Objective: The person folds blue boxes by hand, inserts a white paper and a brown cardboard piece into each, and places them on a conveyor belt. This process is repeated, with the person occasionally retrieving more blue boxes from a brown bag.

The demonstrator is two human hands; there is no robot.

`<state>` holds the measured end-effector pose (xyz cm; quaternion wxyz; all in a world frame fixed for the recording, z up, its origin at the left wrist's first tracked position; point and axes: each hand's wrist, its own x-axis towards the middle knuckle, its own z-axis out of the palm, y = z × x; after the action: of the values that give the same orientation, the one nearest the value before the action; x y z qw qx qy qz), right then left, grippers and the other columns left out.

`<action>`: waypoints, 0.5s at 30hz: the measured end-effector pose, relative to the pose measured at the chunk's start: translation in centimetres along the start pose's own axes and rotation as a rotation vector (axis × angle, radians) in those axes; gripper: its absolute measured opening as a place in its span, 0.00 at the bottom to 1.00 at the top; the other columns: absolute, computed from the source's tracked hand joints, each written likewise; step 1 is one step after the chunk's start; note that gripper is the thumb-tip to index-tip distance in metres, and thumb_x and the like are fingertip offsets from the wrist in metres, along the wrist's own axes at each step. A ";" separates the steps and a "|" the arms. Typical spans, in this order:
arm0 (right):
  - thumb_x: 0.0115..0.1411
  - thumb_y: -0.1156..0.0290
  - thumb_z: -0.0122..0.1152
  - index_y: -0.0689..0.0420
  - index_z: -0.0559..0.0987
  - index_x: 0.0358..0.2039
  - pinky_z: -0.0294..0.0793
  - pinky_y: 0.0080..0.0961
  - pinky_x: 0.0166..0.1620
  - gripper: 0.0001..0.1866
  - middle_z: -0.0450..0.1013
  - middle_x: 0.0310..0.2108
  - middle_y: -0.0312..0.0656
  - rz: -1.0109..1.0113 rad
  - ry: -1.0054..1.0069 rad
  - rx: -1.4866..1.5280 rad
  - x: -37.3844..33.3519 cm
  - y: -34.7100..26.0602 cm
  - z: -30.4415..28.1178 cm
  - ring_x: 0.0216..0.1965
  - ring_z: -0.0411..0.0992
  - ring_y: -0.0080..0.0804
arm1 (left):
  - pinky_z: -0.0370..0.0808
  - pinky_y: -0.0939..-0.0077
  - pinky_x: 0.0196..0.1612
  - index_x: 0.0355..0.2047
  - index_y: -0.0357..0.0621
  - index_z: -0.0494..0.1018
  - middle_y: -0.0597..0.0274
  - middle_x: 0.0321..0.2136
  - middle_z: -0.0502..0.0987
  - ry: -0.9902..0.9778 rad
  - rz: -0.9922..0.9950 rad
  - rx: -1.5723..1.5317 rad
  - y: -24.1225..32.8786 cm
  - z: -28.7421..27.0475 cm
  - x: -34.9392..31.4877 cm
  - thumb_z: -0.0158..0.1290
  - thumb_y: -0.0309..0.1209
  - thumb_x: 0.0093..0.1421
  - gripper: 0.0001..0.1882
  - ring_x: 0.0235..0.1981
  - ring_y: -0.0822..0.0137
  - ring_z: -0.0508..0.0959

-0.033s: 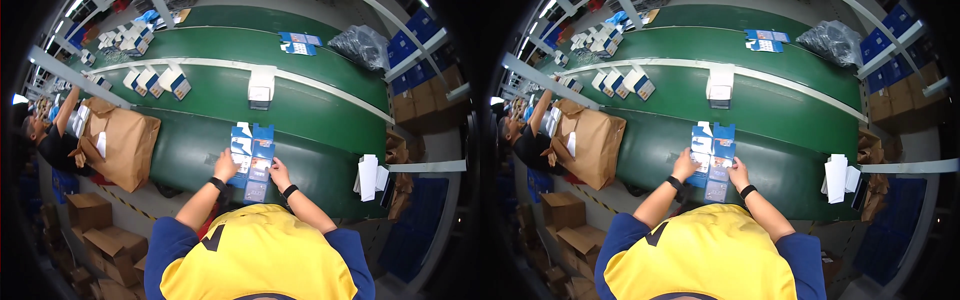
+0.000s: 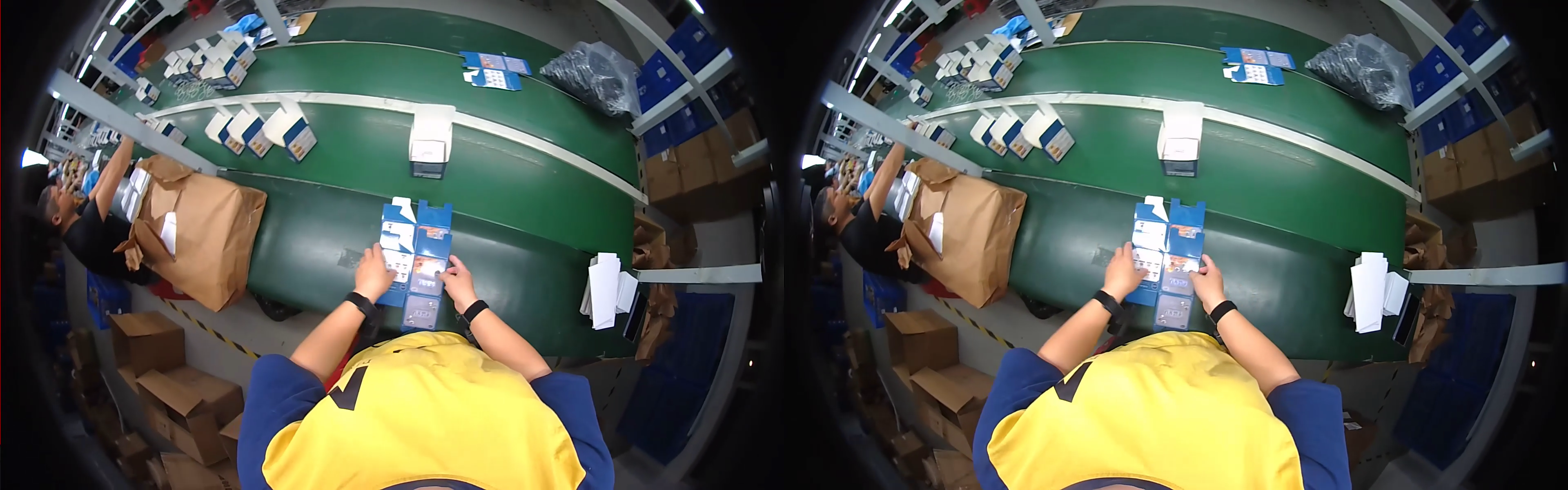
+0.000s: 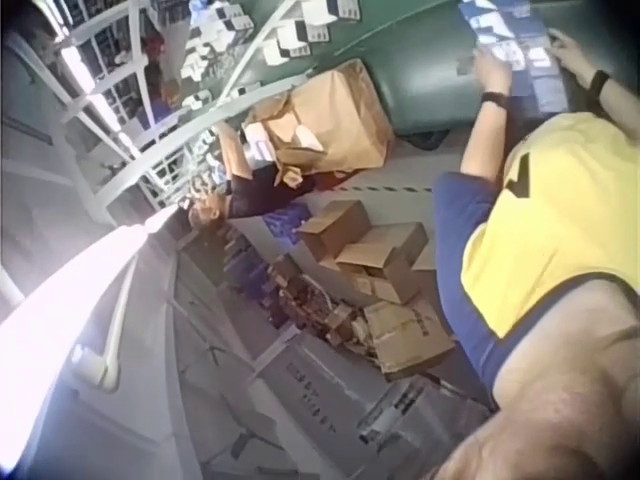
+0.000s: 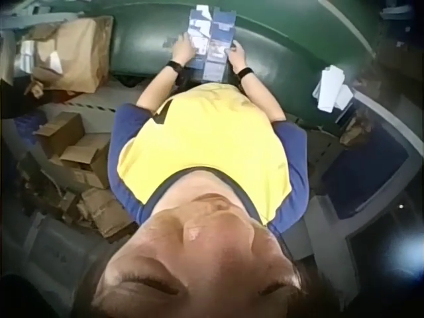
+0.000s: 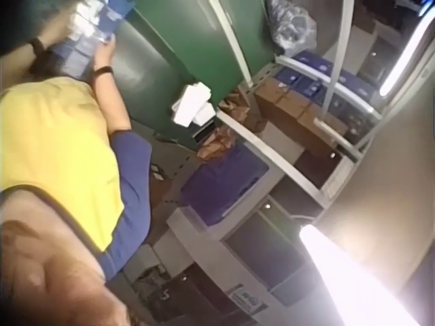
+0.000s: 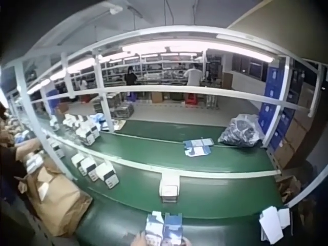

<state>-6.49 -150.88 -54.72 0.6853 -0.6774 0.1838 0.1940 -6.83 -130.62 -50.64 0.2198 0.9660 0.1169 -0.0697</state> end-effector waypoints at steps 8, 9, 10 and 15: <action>0.52 0.74 0.57 0.64 0.71 0.47 0.69 0.20 0.38 0.21 0.70 0.36 0.38 -0.318 0.098 -0.182 -2.7 1.3 0.4 0.35 0.68 0.23 | 0.70 0.64 0.43 0.47 0.34 0.61 0.46 0.39 0.69 0.186 -0.001 -0.300 1.3 -1.0 -0.8 0.61 0.36 0.46 0.31 0.38 0.49 0.73; 0.53 0.72 0.58 0.64 0.71 0.47 0.69 0.20 0.38 0.20 0.71 0.36 0.38 -0.383 0.094 -0.172 -3.6 0.4 0.4 0.35 0.68 0.23 | 0.70 0.67 0.42 0.46 0.34 0.62 0.47 0.39 0.70 0.220 -0.041 -0.517 1.7 -1.7 -0.7 0.61 0.36 0.46 0.31 0.38 0.53 0.73; 0.53 0.72 0.58 0.64 0.71 0.47 0.69 0.20 0.38 0.20 0.71 0.36 0.38 -0.384 0.090 -0.170 -4.7 -1.1 0.4 0.35 0.68 0.23 | 0.70 0.70 0.42 0.45 0.34 0.62 0.48 0.39 0.70 0.249 -0.078 -0.730 2.2 -2.4 -0.6 0.61 0.37 0.47 0.30 0.38 0.57 0.73; 0.55 0.66 0.60 0.63 0.73 0.46 0.68 0.20 0.41 0.20 0.72 0.36 0.39 -0.476 -0.124 0.117 -10.4 -9.0 -0.7 0.36 0.69 0.21 | 0.68 0.81 0.40 0.41 0.37 0.65 0.63 0.35 0.71 0.061 0.080 -1.066 8.3 -5.8 -0.7 0.56 0.33 0.55 0.18 0.35 0.76 0.70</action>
<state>-10.77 -151.81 -41.61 0.7598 -0.6475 -0.0124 0.0576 -4.84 -135.50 -41.94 0.6790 0.7256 0.1056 0.0361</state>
